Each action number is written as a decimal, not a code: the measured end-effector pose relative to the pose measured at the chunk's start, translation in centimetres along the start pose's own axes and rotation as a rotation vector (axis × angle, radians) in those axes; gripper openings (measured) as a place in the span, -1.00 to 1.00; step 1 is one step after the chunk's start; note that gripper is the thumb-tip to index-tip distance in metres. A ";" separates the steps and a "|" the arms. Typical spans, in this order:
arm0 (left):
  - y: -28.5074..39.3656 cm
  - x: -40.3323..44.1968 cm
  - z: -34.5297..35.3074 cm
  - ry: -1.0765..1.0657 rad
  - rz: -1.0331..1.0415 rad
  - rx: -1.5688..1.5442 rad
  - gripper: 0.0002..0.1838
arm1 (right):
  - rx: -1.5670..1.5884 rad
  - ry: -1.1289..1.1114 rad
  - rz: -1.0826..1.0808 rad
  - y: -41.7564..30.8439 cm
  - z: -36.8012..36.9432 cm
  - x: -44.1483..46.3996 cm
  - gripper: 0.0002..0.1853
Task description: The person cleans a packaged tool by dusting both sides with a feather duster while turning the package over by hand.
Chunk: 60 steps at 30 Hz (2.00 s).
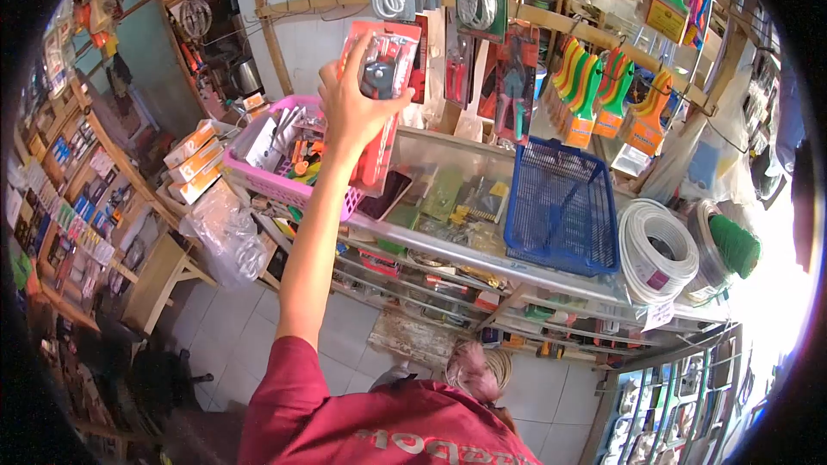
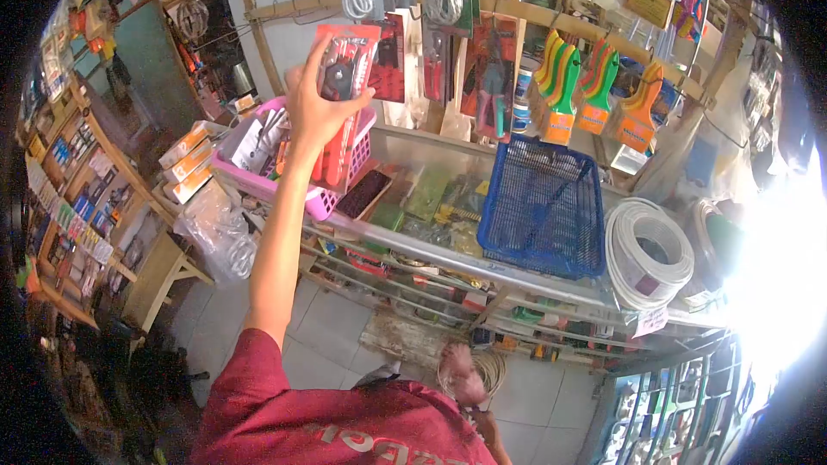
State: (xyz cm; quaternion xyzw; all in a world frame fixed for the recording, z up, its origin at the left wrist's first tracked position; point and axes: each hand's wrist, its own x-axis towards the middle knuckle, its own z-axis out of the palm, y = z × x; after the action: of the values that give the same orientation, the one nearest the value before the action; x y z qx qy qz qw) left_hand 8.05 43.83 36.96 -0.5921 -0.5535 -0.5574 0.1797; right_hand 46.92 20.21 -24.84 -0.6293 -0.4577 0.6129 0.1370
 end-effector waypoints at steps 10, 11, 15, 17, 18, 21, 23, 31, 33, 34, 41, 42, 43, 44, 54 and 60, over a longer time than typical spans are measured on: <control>-3.2 4.0 1.6 -0.034 0.002 0.105 -0.01 | 0.033 0.149 0.066 -5.7 -1.7 2.4 -0.52; -3.6 3.9 1.7 -0.050 -0.005 0.063 -0.03 | 0.033 0.154 0.073 -5.9 -1.8 2.5 -0.52; -3.4 3.8 1.5 -0.064 0.000 0.081 -0.02 | 0.050 0.158 0.110 -6.4 -1.2 2.6 -0.53; -3.3 3.9 1.4 -0.064 0.009 0.096 -0.02 | 0.057 0.159 0.117 -6.6 -1.0 2.7 -0.54; -3.2 3.9 1.3 -0.067 0.007 0.116 -0.03 | 0.057 0.158 0.119 -6.7 -0.7 2.7 -0.54; -3.1 4.0 1.3 -0.069 0.009 0.140 -0.04 | 0.056 0.151 0.115 -7.1 -0.3 3.2 -0.55; -3.4 4.1 1.4 -0.077 0.016 0.118 -0.05 | 0.055 0.147 0.115 -7.2 -0.3 3.2 -0.56; -3.3 4.3 1.5 -0.142 -0.016 0.067 -0.04 | 0.066 0.142 0.112 -7.5 -0.1 3.4 -0.58; -3.1 4.3 1.3 -0.173 -0.050 0.095 -0.04 | 0.064 0.140 0.111 -7.7 -0.1 3.4 -0.59; -2.9 4.2 1.2 -0.198 -0.076 0.124 -0.03 | 0.063 0.141 0.114 -7.7 -0.2 3.5 -0.59; -4.5 3.3 5.0 -0.172 -0.149 -0.018 0.07 | 0.048 0.125 0.114 -8.2 0.0 3.6 -0.61; -5.2 3.1 6.4 -0.159 -0.159 -0.068 0.08 | 0.045 0.122 0.116 -8.4 0.0 3.6 -0.61; -6.0 3.1 7.8 -0.139 -0.131 -0.046 0.12 | 0.049 0.123 0.116 -8.4 0.0 3.5 -0.62; -6.4 3.0 9.0 -0.105 -0.131 -0.047 0.12 | 0.050 0.126 0.118 -8.5 0.0 3.4 -0.62; -9.0 5.5 16.8 -0.007 -0.188 0.000 0.23 | 0.118 0.190 0.118 -8.4 1.0 2.8 -0.65; -11.6 6.4 20.4 0.085 -0.135 -0.048 0.25 | 0.135 0.220 0.163 -7.7 2.6 1.7 -0.67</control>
State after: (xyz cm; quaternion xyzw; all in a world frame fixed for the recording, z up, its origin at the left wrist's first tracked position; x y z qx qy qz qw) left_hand 6.05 67.42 31.36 -0.5335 -0.5706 -0.6059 0.1508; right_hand 41.18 24.70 -20.83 -0.7171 -0.3452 0.5788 0.1781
